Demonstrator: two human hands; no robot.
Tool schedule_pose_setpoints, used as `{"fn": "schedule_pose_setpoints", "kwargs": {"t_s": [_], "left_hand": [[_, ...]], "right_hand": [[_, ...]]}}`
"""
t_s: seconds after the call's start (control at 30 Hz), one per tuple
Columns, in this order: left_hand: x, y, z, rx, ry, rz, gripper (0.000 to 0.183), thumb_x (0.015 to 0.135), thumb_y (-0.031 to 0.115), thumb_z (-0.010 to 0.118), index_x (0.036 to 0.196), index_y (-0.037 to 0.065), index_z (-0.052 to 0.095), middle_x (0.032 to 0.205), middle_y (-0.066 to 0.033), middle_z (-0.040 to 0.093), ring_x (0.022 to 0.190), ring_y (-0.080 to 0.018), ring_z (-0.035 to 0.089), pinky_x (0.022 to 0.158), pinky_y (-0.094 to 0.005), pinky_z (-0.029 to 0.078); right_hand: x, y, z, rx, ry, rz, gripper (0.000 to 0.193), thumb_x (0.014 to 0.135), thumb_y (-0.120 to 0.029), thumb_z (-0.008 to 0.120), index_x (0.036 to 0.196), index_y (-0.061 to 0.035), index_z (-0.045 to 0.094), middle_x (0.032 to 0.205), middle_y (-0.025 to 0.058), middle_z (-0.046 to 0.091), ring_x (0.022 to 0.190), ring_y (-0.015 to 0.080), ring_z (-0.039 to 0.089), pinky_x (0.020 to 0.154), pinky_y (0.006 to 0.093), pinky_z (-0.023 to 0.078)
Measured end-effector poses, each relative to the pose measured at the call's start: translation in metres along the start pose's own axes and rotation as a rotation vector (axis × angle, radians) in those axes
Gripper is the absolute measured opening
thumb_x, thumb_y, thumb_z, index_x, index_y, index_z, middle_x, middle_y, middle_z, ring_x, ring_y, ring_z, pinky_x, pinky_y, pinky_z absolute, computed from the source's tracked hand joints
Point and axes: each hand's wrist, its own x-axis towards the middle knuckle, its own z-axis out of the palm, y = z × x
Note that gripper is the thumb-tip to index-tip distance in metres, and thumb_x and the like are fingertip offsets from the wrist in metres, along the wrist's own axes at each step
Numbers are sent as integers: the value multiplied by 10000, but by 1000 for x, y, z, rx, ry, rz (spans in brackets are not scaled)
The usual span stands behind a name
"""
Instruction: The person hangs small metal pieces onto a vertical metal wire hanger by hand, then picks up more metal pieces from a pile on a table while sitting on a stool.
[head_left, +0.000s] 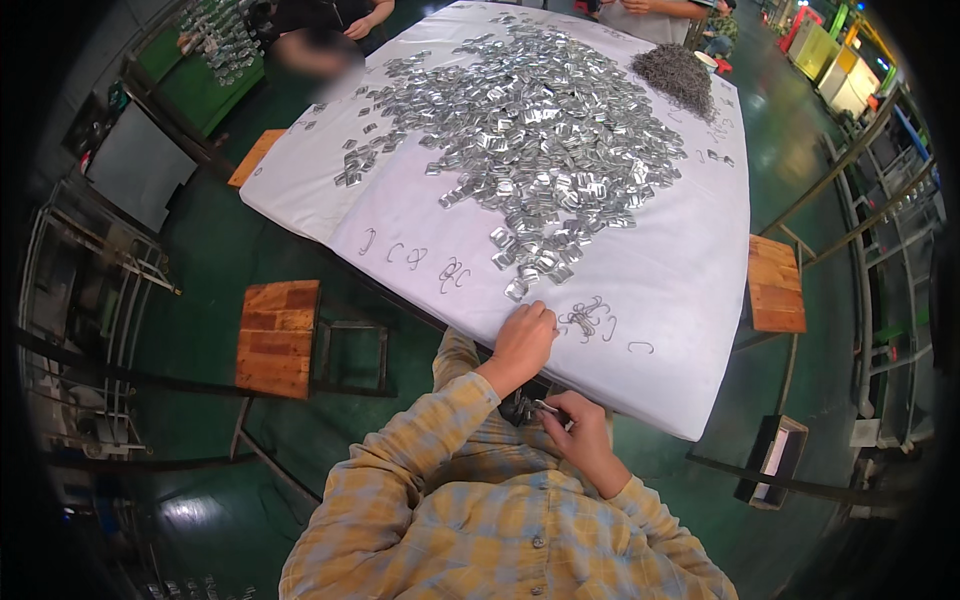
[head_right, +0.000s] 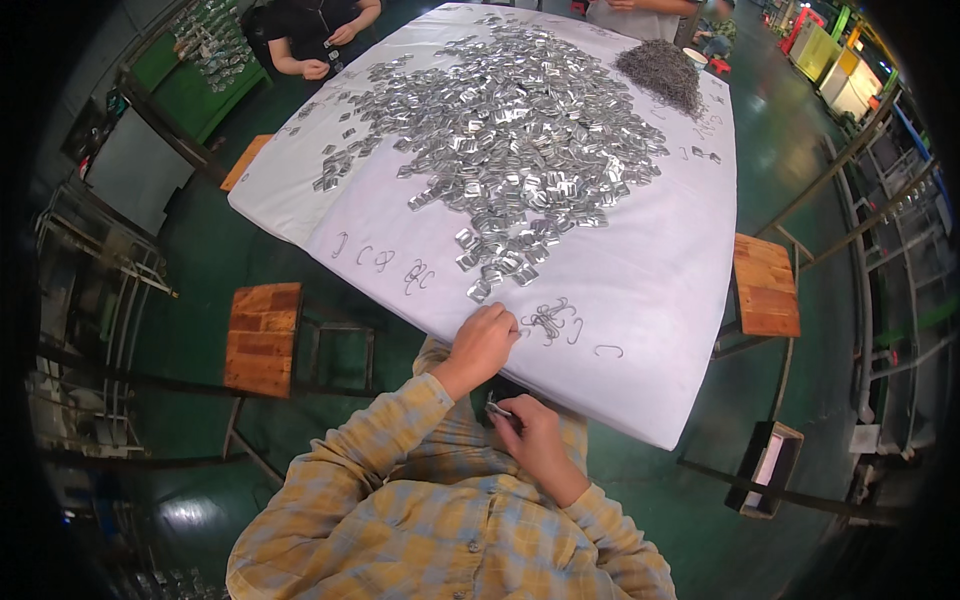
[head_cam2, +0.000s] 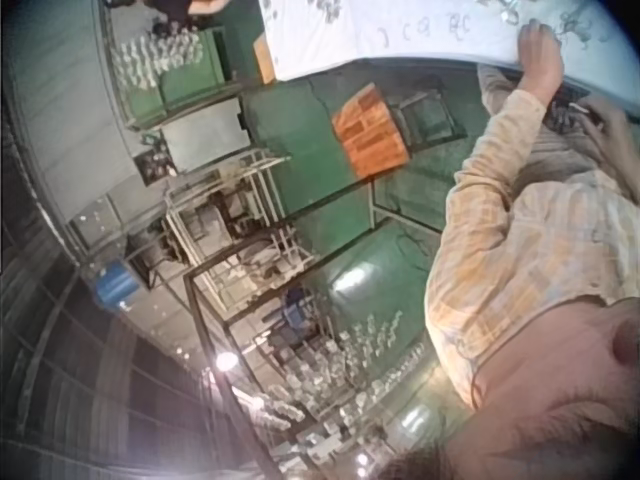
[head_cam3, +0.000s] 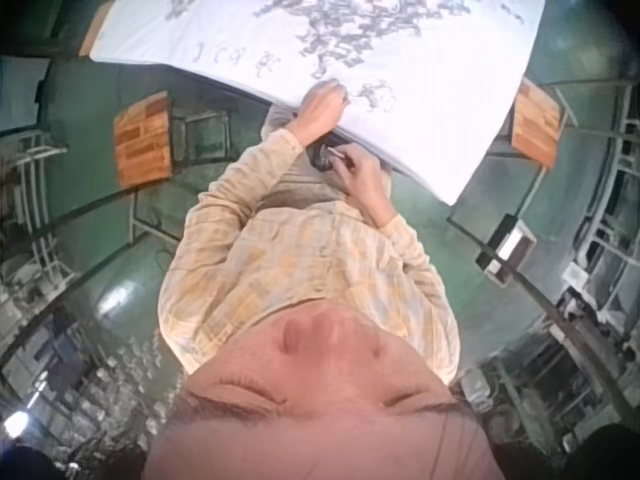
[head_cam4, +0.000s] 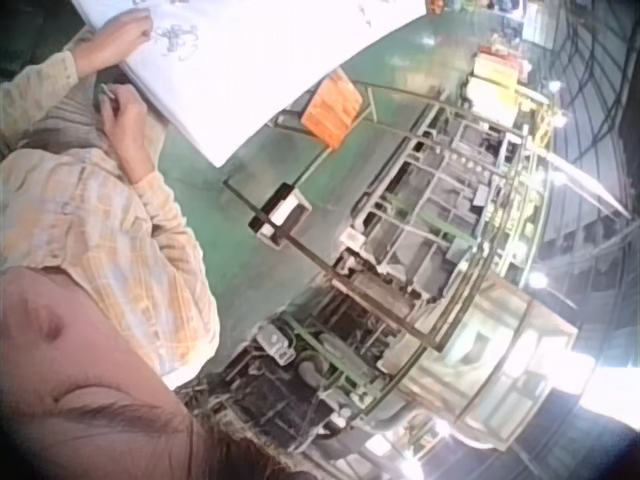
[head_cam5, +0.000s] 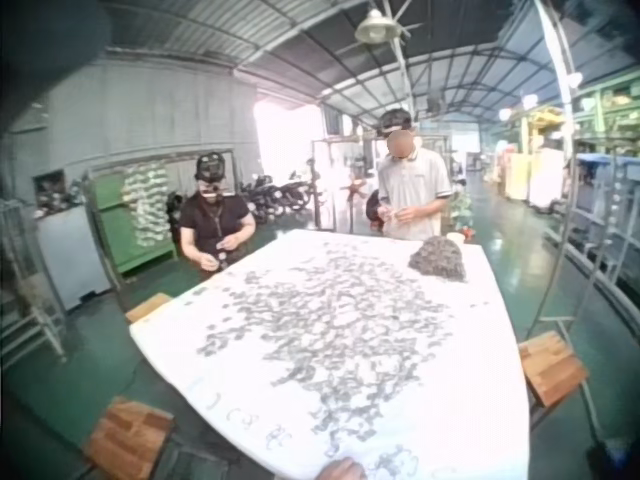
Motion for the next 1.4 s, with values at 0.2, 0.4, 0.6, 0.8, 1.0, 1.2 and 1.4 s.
{"fn": "schedule_pose_setpoints", "kwargs": {"t_s": [0.2, 0.4, 0.6, 0.8, 1.0, 1.2, 1.4], "left_hand": [[-8, -23, -27, 361, -85, -28, 87, 744, 99, 540, 784, 30, 574, 821, -112, 560, 788, -265, 557, 695, -407, 433], [-3, -74, -51, 344, 178, -204, 44, 761, 71, 581, 787, 38, 571, 828, -120, 553, 813, -307, 539, 700, -427, 401], [8, -23, -12, -84, 73, 229, 29, 748, 40, 592, 774, 28, 590, 803, -110, 540, 796, -279, 529, 680, -371, 448], [20, 4, 0, 166, -48, 327, 25, 726, 35, 545, 746, 27, 558, 807, -109, 523, 799, -254, 518, 705, -343, 452], [17, -14, -4, 0, -86, 265, 30, 794, 24, 545, 766, 14, 550, 799, -129, 543, 766, -256, 550, 635, -339, 447], [-7, -2, -50, -697, -309, -255, 67, 851, 49, 565, 894, 0, 579, 728, -47, 600, 587, -146, 540, 579, -260, 439], [-47, 23, -70, -823, -211, -91, 47, 839, 5, 580, 879, -1, 557, 826, -36, 553, 726, -117, 524, 653, -249, 435]], "right_hand": [[-2, 2, 0, 51, -9, 18, 112, 768, 4, 653, 873, 13, 613, 727, 103, 562, 565, 176, 558, 516, 273, 437], [0, 0, -2, -7, 4, -1, 103, 772, -9, 654, 865, 7, 613, 732, 98, 567, 569, 180, 562, 521, 270, 444], [-3, 5, 2, -30, -15, 0, 109, 778, -44, 653, 870, -1, 615, 736, 98, 568, 570, 196, 563, 519, 294, 441], [-3, 1, -1, -57, -5, -17, 128, 766, -30, 662, 880, 6, 616, 753, 108, 572, 584, 203, 566, 527, 287, 442], [0, 4, 2, -24, 99, -30, 135, 745, -1, 674, 870, 12, 625, 726, 115, 573, 556, 192, 553, 514, 279, 434], [4, 13, 2, -55, 158, 97, 138, 737, -21, 689, 857, 11, 630, 675, 74, 584, 561, 122, 536, 523, 260, 422], [10, 17, 3, -35, 238, 51, 120, 735, -25, 689, 840, 2, 638, 670, 87, 579, 516, 146, 524, 494, 264, 417]]}}
